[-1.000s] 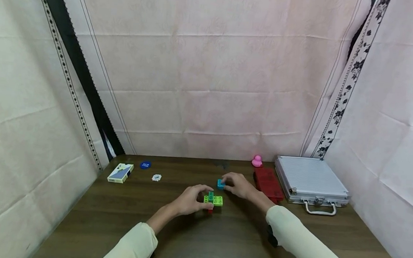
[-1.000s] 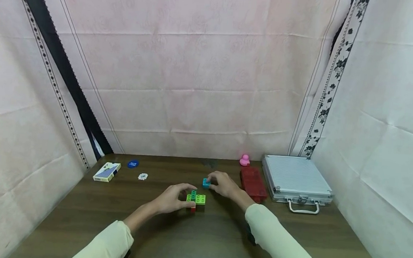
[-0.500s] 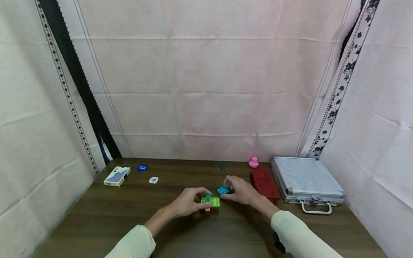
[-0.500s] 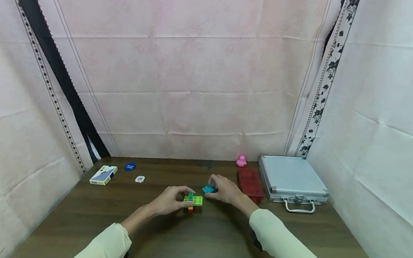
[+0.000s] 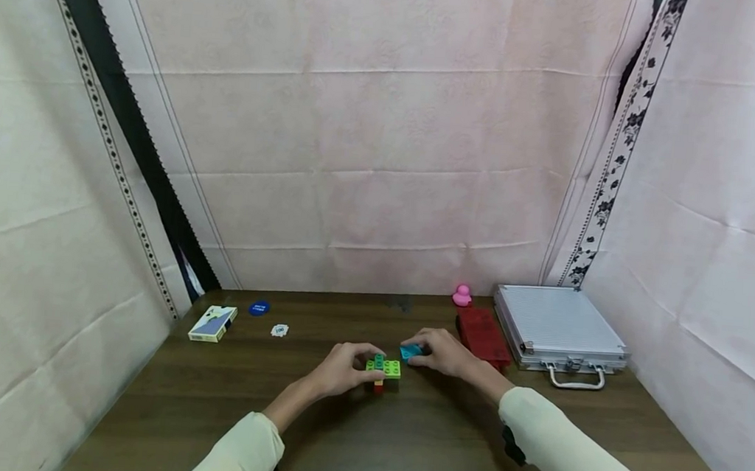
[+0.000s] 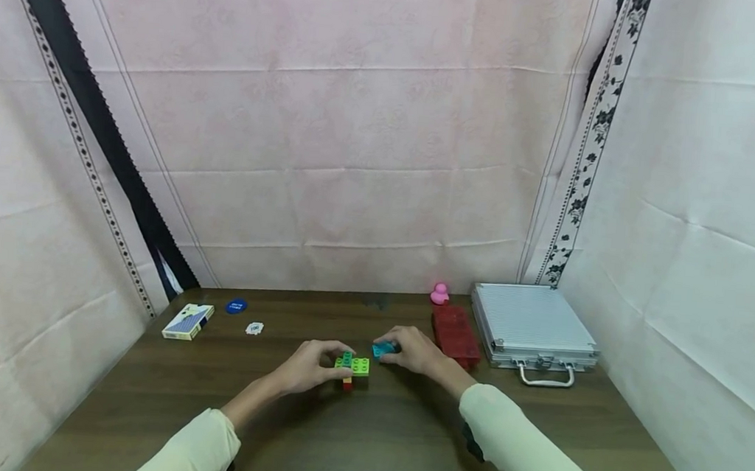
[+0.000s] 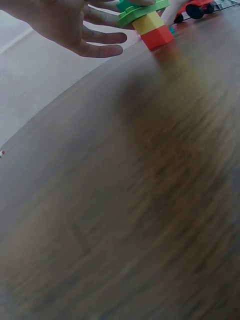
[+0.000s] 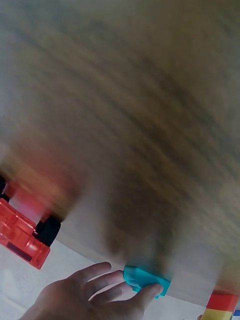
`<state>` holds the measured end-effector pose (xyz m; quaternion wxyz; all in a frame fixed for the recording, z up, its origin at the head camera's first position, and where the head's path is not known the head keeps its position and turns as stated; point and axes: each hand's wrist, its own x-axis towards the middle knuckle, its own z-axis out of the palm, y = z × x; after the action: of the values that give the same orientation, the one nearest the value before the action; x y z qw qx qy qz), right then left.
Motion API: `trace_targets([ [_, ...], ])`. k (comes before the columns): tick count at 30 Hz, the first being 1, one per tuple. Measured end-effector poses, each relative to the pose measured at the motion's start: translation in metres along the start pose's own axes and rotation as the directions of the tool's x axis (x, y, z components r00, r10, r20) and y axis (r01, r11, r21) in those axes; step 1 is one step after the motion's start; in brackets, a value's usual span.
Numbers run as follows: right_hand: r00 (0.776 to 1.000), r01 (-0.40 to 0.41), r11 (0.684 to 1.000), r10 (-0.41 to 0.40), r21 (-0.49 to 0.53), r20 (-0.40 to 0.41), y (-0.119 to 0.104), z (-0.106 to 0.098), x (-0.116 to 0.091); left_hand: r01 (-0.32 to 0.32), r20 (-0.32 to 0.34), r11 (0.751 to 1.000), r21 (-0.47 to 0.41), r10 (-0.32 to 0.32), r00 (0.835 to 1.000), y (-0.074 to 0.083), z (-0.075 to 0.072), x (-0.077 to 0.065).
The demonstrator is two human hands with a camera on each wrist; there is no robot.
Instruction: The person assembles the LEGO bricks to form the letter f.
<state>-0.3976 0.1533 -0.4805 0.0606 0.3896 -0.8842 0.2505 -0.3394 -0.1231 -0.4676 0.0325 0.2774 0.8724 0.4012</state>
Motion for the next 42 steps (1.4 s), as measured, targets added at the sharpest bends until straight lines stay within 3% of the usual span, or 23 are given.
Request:
trace_targets([
  [6, 0.999, -0.037, 0.999, 0.037, -0.017, -0.004, 0.0, -0.002, -0.004, -0.001, -0.019, 1.0, 0.007, 0.001, 1.0, -0.005, 0.0, 0.001],
  [23, 0.996, 0.047, 0.996, -0.041, 0.077, -0.076, -0.038, -0.037, -0.002, 0.015, -0.02, 1.0, -0.004, -0.015, 1.0, -0.006, 0.0, 0.0],
  [42, 0.995, 0.102, 0.989, -0.1, 0.105, -0.021, -0.074, -0.026, 0.007, 0.024, 0.0, 1.0, -0.004, -0.024, 1.0, -0.002, -0.002, -0.001],
])
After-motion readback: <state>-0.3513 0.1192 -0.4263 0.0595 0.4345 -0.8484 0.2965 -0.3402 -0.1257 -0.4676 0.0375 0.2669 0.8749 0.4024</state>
